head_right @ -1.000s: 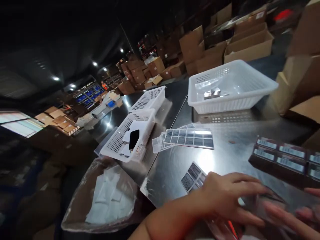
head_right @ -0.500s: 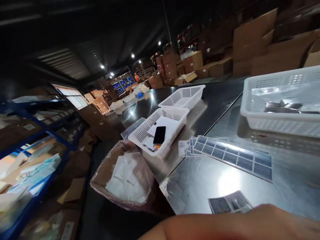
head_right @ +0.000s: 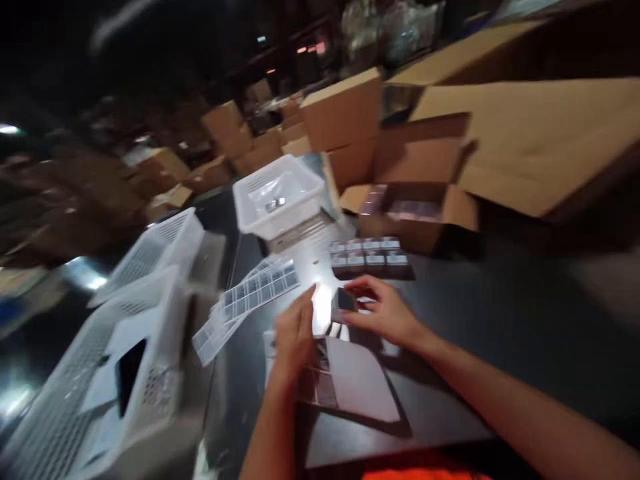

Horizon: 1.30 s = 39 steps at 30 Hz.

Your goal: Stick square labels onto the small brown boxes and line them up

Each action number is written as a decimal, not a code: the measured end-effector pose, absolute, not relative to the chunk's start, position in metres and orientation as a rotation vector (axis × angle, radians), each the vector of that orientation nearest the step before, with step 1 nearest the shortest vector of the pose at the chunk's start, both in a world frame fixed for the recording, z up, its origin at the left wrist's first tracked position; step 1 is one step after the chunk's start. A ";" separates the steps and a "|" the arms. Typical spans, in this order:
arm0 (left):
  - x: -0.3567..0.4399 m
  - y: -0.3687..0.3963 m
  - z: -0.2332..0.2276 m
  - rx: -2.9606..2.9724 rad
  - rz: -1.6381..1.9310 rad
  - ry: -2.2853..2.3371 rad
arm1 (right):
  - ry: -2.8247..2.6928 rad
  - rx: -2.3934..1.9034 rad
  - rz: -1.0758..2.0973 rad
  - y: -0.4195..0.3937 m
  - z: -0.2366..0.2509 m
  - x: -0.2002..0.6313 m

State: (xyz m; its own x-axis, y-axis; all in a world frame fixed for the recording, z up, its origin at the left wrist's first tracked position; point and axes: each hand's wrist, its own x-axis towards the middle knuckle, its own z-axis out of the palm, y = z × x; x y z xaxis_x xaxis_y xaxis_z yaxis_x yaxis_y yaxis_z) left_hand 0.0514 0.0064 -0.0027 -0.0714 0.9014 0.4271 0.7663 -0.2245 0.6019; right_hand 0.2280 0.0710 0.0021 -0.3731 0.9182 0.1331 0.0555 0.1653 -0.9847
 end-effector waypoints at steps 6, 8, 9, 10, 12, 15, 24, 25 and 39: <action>0.046 0.004 -0.010 2.032 1.252 1.795 | -1.673 -1.027 0.409 0.091 0.036 0.290; 0.048 0.001 -0.013 2.083 1.252 1.785 | -1.701 -1.054 0.145 0.111 0.047 0.302; 0.048 0.001 -0.014 2.099 1.258 1.787 | -1.720 -1.068 0.041 0.123 0.053 0.309; 0.048 0.002 -0.015 2.107 1.266 1.793 | -1.734 -1.085 -0.043 0.136 0.058 0.315; 0.046 0.006 -0.016 2.105 1.281 1.803 | -1.770 -1.131 -0.148 0.162 0.068 0.328; 0.044 0.009 -0.015 2.098 1.286 1.815 | -1.839 -1.232 -0.148 0.203 0.079 0.342; 0.047 0.011 -0.007 2.098 1.259 1.837 | -2.051 -1.445 -0.062 0.289 0.054 0.328; 0.047 0.012 -0.008 2.095 1.248 1.844 | -2.064 -1.462 -0.068 0.292 0.050 0.328; 0.047 0.012 -0.015 2.152 1.241 1.814 | -2.289 -1.614 -0.052 0.285 0.048 0.321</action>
State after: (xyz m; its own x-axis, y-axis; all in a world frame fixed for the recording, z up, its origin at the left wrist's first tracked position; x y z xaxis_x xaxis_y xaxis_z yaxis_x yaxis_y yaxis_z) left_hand 0.0471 0.0118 -0.0153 -0.0200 0.8509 0.5250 0.7979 -0.3028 0.5212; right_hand 0.3210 0.2846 0.0484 -0.2974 0.9086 0.2933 0.9209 0.3541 -0.1631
